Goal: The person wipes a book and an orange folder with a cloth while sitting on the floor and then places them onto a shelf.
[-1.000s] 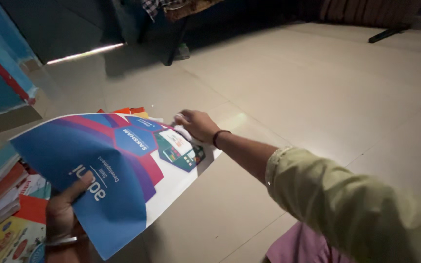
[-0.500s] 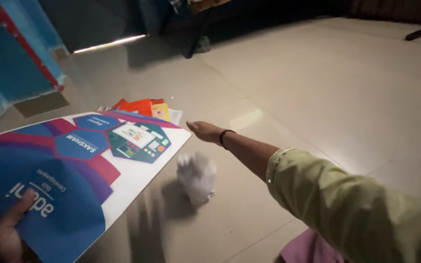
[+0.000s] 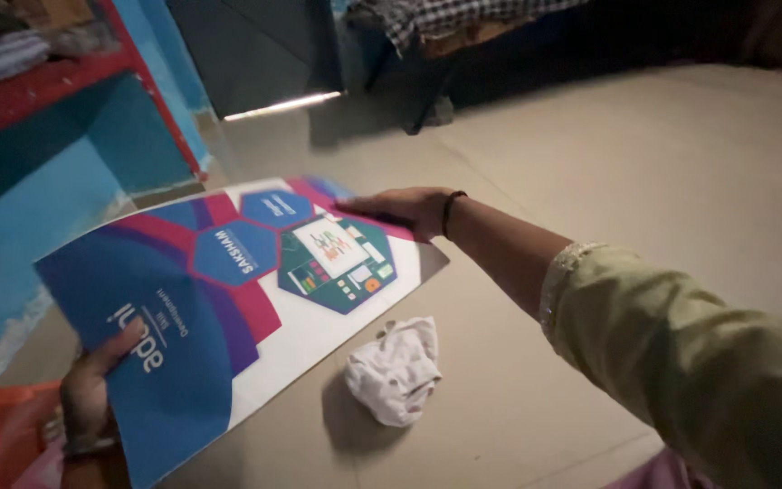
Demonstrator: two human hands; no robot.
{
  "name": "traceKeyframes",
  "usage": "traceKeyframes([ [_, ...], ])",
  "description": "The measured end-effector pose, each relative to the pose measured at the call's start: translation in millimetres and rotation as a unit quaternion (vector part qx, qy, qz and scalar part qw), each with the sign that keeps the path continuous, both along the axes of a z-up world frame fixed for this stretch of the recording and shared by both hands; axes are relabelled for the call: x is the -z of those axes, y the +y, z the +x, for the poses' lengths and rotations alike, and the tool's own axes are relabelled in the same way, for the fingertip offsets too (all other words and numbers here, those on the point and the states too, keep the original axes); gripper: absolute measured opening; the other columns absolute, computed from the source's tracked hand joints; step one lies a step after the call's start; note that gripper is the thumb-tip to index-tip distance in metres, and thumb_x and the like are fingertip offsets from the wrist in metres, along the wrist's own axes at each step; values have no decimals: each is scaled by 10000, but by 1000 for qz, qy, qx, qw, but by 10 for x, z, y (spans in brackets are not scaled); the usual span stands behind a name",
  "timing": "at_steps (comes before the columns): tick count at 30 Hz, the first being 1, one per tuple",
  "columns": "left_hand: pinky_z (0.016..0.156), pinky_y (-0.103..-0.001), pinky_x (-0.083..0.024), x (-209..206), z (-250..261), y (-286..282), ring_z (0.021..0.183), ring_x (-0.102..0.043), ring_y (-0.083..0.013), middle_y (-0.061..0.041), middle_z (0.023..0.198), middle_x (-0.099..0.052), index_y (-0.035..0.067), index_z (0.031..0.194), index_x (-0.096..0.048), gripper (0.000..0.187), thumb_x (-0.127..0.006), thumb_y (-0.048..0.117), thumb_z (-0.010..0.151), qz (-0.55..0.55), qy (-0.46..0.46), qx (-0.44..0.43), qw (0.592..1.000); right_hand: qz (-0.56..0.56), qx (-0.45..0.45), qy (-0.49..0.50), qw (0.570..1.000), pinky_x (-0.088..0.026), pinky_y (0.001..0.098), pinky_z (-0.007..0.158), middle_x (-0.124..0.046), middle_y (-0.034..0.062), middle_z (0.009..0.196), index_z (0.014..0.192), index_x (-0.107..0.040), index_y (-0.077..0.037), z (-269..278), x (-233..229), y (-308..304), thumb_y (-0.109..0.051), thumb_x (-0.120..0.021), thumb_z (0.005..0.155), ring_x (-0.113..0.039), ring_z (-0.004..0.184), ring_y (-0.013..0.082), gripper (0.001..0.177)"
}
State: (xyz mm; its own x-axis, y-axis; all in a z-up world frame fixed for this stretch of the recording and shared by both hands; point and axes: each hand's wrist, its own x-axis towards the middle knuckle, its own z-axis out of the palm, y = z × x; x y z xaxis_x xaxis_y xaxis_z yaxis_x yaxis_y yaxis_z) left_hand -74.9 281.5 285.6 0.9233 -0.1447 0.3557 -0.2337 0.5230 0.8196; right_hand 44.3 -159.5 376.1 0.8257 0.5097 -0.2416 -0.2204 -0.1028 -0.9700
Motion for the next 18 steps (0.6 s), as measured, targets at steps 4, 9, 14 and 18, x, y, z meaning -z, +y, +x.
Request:
traceKeyframes([
  [4, 788, -422, -633, -298, -132, -282, 958, -735, -291, -210, 1142, -712, -35, 1377, -536, 490, -576, 286, 1008, -47, -11, -18, 999, -10, 64, -126, 990, -642, 315, 732, -745, 118, 1071, 1258, -595, -102, -17, -167, 167, -309, -756, 850, -738, 852, 172, 486],
  [9, 909, -490, -618, -873, -279, -1029, 1200, -679, -278, -116, 1317, -683, 128, 1381, -504, 741, -609, 591, 812, -280, -74, -82, 954, 202, 182, -148, 951, -627, 352, 746, -706, 167, 1087, 1267, -520, -87, 76, -247, 760, -144, -729, 898, -721, 854, 209, 428],
  [14, 1004, -431, -582, -902, 491, -1474, 1268, -713, -324, -171, 1424, -633, 170, 1513, -297, 955, -741, -132, 724, -142, -26, -468, 872, 170, 356, -230, 890, -610, 402, 782, -686, 205, 1088, 1266, -480, -31, -89, -221, 1326, -116, -688, 936, -700, 907, 225, 399],
  [18, 909, -464, -610, -1075, 414, -1046, 1210, -677, -318, -127, 1390, -583, 180, 1484, -315, 950, -631, -231, 688, -170, -65, -395, 901, 250, 226, -47, 940, -631, 407, 835, -701, 201, 1106, 1247, -560, 2, -48, -487, 1098, -190, -606, 928, -734, 926, 271, 376],
])
